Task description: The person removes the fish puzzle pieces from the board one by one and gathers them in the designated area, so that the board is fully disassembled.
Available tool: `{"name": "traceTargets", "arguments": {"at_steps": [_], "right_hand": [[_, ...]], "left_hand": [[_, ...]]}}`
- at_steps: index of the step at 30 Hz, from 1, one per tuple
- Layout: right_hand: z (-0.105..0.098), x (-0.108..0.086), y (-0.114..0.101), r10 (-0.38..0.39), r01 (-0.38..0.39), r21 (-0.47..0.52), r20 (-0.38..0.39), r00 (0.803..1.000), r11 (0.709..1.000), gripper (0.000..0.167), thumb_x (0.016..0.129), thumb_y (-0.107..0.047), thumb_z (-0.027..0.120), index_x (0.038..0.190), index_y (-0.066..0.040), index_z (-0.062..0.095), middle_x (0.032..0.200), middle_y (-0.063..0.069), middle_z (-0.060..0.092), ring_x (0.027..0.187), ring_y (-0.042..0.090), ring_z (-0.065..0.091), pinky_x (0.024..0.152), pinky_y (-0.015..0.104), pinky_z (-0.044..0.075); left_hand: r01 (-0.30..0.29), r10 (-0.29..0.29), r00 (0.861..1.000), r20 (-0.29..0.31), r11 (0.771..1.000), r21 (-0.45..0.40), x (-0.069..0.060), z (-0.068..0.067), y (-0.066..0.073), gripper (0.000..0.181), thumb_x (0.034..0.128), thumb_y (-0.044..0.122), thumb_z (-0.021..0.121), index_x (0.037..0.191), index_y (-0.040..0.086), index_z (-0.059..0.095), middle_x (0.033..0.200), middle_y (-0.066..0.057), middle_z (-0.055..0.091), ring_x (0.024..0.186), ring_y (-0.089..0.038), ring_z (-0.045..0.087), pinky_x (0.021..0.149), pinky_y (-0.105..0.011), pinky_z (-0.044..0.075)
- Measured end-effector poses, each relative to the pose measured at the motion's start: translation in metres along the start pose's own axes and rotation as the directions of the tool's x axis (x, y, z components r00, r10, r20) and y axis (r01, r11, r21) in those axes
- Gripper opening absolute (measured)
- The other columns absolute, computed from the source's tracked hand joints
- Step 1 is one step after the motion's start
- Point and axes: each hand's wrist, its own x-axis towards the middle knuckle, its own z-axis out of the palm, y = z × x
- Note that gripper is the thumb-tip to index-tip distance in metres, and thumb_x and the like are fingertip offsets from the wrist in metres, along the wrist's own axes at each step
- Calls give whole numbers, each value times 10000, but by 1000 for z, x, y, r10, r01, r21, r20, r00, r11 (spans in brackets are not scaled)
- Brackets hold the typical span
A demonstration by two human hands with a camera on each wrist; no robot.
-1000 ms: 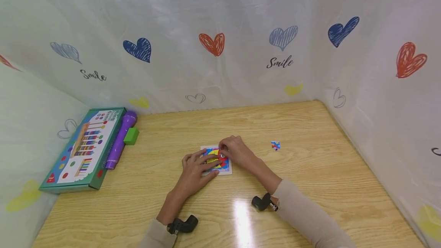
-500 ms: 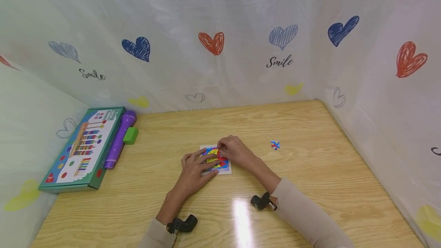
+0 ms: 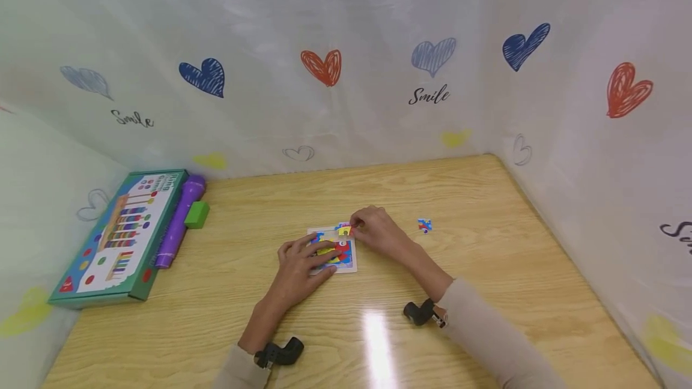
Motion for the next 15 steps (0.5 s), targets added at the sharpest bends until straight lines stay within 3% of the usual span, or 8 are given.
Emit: {"name": "traceTargets", "arguments": {"at_steps": [9,15], "right_hand": [[-16,-13,13,26,-26,-6,-27,999,1000,65,853,-30,754,895,-72,727,891,3,710,869,167,642,818,350,533],[-25,-24,20,35,-35,6,-51,998,999,63,853,-32,753,897,-66,723,896,11,716,864,196,639,860,455,503]], "left_hand": [[-12,12,999,-30,1000,-5,-1,2,-3,315,943,394,684,1238,293,732,1335,103,622,1377,-317,407,1019,-639,212],[-5,4,1000,-21,1000,-11,-1,3,-2,321,946,403,680,1246,300,727,1340,117,616,1388,-305,391,1032,-626,201]]}}
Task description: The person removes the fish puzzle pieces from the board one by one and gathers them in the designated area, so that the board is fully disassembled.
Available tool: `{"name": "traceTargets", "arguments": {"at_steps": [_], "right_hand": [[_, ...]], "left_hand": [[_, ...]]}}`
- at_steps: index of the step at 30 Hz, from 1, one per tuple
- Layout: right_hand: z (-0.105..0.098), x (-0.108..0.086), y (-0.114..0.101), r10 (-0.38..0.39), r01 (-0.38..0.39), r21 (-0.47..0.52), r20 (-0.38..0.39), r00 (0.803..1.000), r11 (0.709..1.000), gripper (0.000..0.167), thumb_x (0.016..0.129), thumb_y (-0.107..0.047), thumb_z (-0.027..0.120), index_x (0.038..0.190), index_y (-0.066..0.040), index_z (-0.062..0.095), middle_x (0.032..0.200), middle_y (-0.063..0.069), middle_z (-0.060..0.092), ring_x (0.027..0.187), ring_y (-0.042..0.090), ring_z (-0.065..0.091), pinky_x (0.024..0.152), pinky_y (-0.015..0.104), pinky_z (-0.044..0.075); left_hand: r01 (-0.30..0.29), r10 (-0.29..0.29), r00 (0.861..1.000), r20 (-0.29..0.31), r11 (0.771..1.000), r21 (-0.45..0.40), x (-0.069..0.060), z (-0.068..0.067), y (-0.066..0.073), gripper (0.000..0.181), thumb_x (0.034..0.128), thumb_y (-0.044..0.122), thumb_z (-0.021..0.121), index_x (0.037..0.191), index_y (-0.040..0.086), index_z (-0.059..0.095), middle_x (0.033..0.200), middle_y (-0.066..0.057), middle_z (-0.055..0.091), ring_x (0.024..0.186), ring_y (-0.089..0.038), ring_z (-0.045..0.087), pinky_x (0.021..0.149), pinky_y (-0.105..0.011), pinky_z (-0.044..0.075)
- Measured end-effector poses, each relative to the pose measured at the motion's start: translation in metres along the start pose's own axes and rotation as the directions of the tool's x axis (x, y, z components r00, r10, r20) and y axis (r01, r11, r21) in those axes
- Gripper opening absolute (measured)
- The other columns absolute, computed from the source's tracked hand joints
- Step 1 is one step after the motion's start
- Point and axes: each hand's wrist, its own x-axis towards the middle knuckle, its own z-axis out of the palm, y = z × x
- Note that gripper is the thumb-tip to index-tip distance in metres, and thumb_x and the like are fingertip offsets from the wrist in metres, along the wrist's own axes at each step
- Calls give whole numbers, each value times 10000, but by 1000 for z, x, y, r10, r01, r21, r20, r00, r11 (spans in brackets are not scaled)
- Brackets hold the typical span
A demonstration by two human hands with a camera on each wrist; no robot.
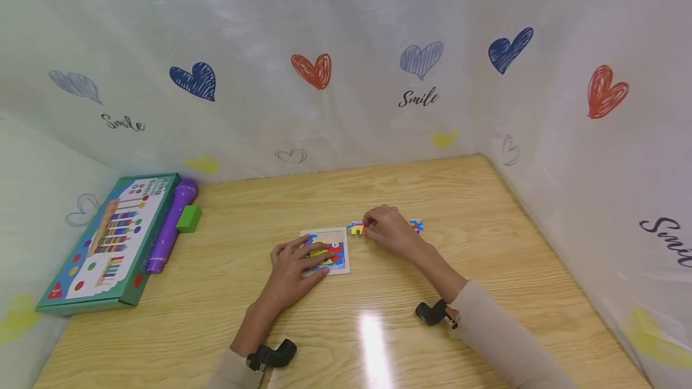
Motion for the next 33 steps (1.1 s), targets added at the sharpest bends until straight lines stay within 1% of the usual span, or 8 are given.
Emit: {"name": "traceTargets", "arguments": {"at_steps": [2,6,9,12,15,20,25,33], "right_hand": [[-2,-2,2,-10,10,-3,-3,1000,1000,68,850,-29,758,895,-65,721,899,15,718,862,198,642,867,470,494],[-5,-4,6,-36,35,-11,-19,999,999,95,831,3,764,895,-46,716,901,37,721,852,202,654,834,429,518],[-8,-6,9,-30,29,-23,-23,999,999,105,822,11,764,889,-54,715,892,20,719,844,187,651,817,403,525],[-11,-8,12,-24,23,-22,-26,999,999,111,819,18,759,880,-63,714,881,7,715,839,181,646,818,410,517],[-14,-10,15,-31,31,-8,-37,999,999,121,814,32,759,883,-58,715,876,11,714,837,188,644,822,425,508],[-18,-15,21,-46,46,-5,-62,997,999,133,809,47,766,890,-45,716,878,25,713,834,194,639,786,402,516],[-21,-18,27,-25,24,-16,-66,998,1000,125,817,40,769,893,-42,715,886,32,713,836,200,639,770,392,527],[-29,-23,32,25,-26,-30,-51,998,999,115,827,40,753,895,-42,707,881,35,707,843,214,638,775,413,523]], "left_hand": [[12,-12,1000,8,1000,-7,0,0,0,326,945,407,682,1251,303,724,1343,115,615,1392,-299,384,1039,-619,193],[22,-22,1000,15,1000,-13,0,0,-1,331,940,402,691,1252,298,723,1347,111,614,1395,-289,380,1046,-611,188],[22,-22,1000,16,1000,-7,0,0,-1,332,941,405,688,1253,295,723,1349,112,612,1396,-285,382,1047,-607,191],[20,-20,1000,13,1000,-10,0,0,0,333,944,407,684,1256,294,722,1346,107,615,1394,-293,385,1043,-609,191],[16,-16,1000,9,1000,-22,0,-1,0,330,944,397,687,1253,286,724,1342,92,621,1389,-310,389,1039,-620,187],[17,-17,1000,9,999,-29,0,-2,0,332,941,397,690,1248,277,728,1338,74,625,1387,-317,389,1038,-630,184],[20,-19,1000,12,1000,-24,-1,-2,0,332,944,407,684,1254,297,722,1337,83,625,1387,-309,390,1036,-629,187],[3,-3,1000,-4,1000,-29,-1,0,-1,333,938,400,692,1256,304,721,1334,82,628,1379,-304,400,1024,-622,197]]}}
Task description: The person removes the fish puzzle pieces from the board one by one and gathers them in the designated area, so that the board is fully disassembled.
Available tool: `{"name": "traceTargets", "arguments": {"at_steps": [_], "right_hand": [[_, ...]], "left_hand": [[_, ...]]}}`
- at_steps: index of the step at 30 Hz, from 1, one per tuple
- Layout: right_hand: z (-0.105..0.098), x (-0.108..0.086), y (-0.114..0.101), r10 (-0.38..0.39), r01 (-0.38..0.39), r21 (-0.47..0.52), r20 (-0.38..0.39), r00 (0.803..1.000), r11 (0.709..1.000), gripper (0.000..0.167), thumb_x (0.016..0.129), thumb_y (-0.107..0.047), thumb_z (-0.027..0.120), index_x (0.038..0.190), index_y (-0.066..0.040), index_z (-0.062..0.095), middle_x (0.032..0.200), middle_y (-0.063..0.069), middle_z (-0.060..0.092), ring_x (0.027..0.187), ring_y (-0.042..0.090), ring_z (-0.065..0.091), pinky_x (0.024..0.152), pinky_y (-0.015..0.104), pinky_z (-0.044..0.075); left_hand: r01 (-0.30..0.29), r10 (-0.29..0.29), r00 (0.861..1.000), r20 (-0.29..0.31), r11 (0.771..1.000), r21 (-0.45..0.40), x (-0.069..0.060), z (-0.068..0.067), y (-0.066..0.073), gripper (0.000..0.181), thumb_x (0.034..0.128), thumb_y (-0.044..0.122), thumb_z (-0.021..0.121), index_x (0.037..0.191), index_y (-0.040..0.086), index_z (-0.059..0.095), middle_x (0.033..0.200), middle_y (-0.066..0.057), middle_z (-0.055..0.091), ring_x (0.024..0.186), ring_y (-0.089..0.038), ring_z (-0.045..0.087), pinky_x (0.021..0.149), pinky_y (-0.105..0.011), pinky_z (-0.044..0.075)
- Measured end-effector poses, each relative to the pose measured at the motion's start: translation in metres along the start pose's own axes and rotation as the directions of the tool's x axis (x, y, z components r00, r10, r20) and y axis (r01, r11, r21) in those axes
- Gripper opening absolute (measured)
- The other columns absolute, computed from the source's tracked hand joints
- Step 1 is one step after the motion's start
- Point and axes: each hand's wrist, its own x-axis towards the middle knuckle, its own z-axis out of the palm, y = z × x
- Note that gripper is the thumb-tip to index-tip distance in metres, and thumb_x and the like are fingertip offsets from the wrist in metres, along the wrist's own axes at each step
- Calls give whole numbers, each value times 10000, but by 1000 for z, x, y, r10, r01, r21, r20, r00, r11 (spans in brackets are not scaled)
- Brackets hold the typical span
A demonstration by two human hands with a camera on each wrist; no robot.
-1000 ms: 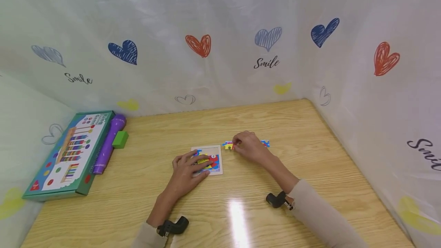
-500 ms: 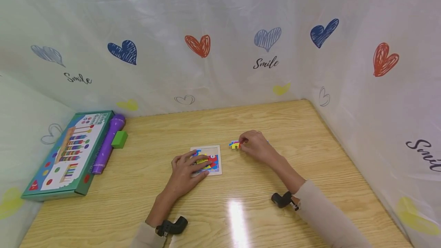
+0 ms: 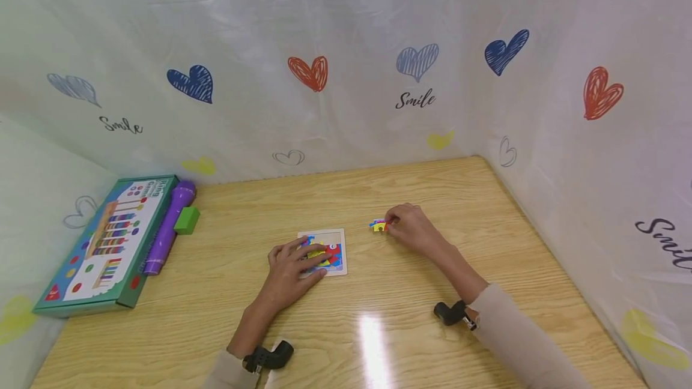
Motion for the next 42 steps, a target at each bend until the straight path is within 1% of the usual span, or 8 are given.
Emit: {"name": "traceTargets", "arguments": {"at_steps": [5,11,18,25,28,34,37,42], "right_hand": [[-3,-4,4,13,-13,20,-4,1000,1000,116,828,48,750,896,-35,706,879,39,708,844,225,635,778,433,517],[-3,-7,16,35,-35,12,7,999,999,98,838,12,747,902,-52,710,879,16,710,848,211,627,823,456,486],[-4,-11,22,36,-36,6,9,999,999,100,843,14,746,923,-28,702,899,56,709,868,253,639,860,500,472],[-4,-12,28,73,-73,8,29,997,997,96,856,7,743,932,-34,703,920,56,711,887,252,633,858,491,466],[-4,-12,28,83,-83,11,39,996,996,92,857,2,747,931,-30,704,909,55,712,880,257,630,874,511,450],[-3,-11,29,70,-71,10,45,997,997,114,842,25,753,937,-18,706,902,58,716,879,277,626,889,568,412],[-2,-11,30,73,-74,11,59,996,997,124,838,26,758,938,-26,705,898,45,710,876,264,608,877,552,386],[-2,-12,30,63,-63,-1,68,996,998,128,838,11,764,934,-45,701,894,24,696,856,235,575,817,482,342]], "left_hand": [[1,-1,1000,-2,1000,4,-1,2,-1,333,935,407,694,1251,304,724,1329,80,632,1378,-302,403,1023,-615,199],[-1,1,1000,-12,1000,-3,-2,2,-1,334,929,398,705,1246,296,728,1323,74,636,1377,-311,403,1022,-624,190],[-5,5,1000,-26,1000,14,-2,3,0,330,922,394,714,1238,303,731,1312,89,638,1370,-312,409,1014,-633,207],[3,-3,1000,-8,1000,4,-2,1,0,331,928,398,707,1243,300,729,1324,90,631,1377,-308,404,1022,-628,198],[4,-4,1000,-5,1000,1,-2,1,0,331,927,396,708,1242,296,730,1328,85,630,1378,-309,401,1025,-629,195],[9,-9,1000,-2,1000,-2,-1,-1,1,328,934,397,697,1245,299,728,1334,86,626,1383,-308,394,1030,-631,188],[4,-4,1000,-4,1000,-1,-1,0,0,327,933,392,698,1244,295,728,1333,86,627,1383,-306,395,1032,-631,189],[0,0,1000,-3,1000,1,-1,2,-1,329,935,395,695,1249,302,724,1335,88,627,1385,-305,396,1033,-623,192]]}}
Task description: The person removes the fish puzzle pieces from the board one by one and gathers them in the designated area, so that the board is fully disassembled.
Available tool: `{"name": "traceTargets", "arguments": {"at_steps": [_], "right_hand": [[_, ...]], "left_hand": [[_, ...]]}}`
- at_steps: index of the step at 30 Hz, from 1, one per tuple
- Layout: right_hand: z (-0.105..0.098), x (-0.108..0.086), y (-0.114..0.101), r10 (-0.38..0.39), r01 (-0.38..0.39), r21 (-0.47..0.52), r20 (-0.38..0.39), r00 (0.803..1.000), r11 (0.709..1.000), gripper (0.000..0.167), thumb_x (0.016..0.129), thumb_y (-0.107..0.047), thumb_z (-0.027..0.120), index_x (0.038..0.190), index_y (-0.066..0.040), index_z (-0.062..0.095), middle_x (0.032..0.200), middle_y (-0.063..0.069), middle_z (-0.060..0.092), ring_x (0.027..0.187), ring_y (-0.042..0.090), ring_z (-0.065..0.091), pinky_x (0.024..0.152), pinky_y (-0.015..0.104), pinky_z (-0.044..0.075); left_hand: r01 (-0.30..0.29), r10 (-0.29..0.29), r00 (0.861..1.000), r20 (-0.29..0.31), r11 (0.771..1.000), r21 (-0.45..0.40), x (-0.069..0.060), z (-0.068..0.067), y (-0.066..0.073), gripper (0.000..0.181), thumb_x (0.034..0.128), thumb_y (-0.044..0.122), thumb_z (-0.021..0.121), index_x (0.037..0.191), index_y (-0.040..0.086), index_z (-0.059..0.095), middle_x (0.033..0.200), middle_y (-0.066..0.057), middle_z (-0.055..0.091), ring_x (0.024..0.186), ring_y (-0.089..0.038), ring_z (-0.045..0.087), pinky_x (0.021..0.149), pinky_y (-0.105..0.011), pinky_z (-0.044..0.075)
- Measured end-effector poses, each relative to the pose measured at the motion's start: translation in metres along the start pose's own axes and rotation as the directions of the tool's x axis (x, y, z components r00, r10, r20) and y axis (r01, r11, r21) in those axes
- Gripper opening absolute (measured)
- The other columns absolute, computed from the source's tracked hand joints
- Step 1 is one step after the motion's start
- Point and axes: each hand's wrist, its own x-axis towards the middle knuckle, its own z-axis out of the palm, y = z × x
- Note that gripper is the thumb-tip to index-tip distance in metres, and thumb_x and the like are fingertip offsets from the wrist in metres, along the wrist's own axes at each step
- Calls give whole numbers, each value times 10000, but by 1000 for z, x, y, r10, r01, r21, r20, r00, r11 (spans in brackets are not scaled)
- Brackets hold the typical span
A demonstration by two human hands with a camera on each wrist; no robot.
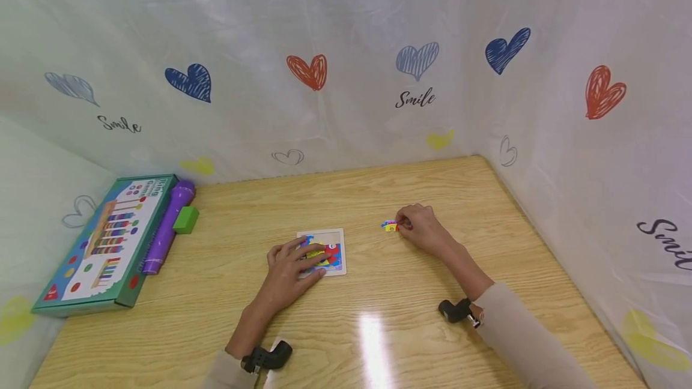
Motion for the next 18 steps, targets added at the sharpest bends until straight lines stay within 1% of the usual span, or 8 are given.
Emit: {"name": "traceTargets", "arguments": {"at_steps": [4,8,11,15,18], "right_hand": [[1,-3,0,-26,26,-14,-6,1000,1000,122,840,-4,762,935,-43,696,899,25,692,855,237,578,813,472,335],[0,-3,-4,-39,39,-29,-15,999,999,112,857,-9,746,952,-30,692,914,41,694,872,245,592,849,498,353],[-2,0,-11,-43,43,-16,-20,999,999,92,874,-6,714,962,-23,689,926,54,695,897,264,598,867,522,347],[-2,8,-24,-48,48,23,-15,999,999,83,880,14,682,959,-11,690,927,63,699,913,282,599,875,541,322],[1,12,-35,-78,78,4,-9,997,997,83,872,21,698,948,-12,693,916,64,699,884,276,607,856,533,339]], "left_hand": [[-5,5,1000,3,1000,-9,-2,1,-1,334,937,405,691,1250,292,724,1337,69,630,1377,-323,413,1029,-622,196],[-14,14,1000,-2,1000,1,-3,1,-1,342,936,407,692,1255,289,721,1333,65,633,1366,-323,427,1024,-616,206],[-24,25,1000,-6,998,60,-2,1,0,336,942,397,683,1259,293,717,1336,82,630,1335,-293,457,1032,-624,209],[-42,42,999,6,990,134,-3,-1,7,322,966,351,658,1275,276,707,1361,85,617,1250,-265,504,1027,-637,229],[-48,47,999,8,986,160,-3,0,11,319,979,331,647,1286,264,701,1373,82,608,1205,-248,513,1016,-618,252]]}}
